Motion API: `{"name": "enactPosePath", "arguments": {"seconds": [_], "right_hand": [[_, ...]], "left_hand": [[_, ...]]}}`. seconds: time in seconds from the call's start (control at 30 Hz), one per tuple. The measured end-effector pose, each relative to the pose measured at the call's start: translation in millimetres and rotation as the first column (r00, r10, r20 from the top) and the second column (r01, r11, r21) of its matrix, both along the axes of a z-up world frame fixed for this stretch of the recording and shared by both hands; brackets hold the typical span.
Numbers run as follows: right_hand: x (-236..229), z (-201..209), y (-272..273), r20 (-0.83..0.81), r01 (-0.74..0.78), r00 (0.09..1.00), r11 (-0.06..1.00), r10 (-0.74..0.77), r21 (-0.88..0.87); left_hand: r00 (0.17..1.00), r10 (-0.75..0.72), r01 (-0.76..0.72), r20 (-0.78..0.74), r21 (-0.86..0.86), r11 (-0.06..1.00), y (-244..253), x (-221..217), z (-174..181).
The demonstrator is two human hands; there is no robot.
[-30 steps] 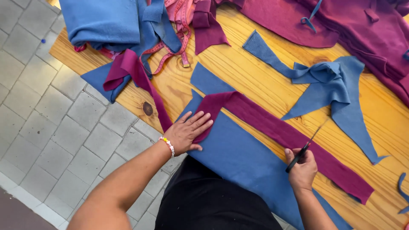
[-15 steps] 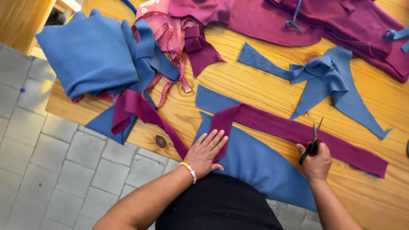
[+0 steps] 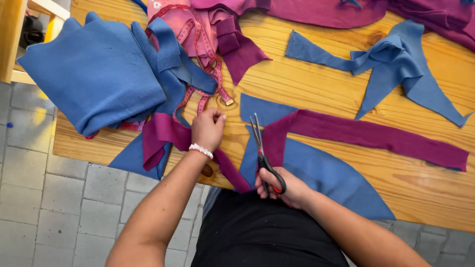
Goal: The person uses scissors to cut a long strip of purple fabric that is laid on top of a larger blue fabric piece on a wooden table. They hold the fabric steady with their left hand while cutting with their right hand, creating a straight edge along the length of the purple material.
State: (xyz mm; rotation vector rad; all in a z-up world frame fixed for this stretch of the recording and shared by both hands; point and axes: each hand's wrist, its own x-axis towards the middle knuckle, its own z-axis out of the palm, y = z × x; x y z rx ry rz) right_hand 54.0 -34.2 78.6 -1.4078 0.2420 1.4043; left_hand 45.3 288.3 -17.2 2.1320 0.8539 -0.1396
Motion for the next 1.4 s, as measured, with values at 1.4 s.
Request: {"name": "enactPosePath", "arguments": {"seconds": [1.4], "right_hand": [[-24.5,-32.5,84.7,0.036,0.118,0.993,0.981,-0.113,-0.155]], "left_hand": [[0.961,-0.008,-0.119,-0.275,-0.441,0.89,-6.8,60.4,33.5]]}}
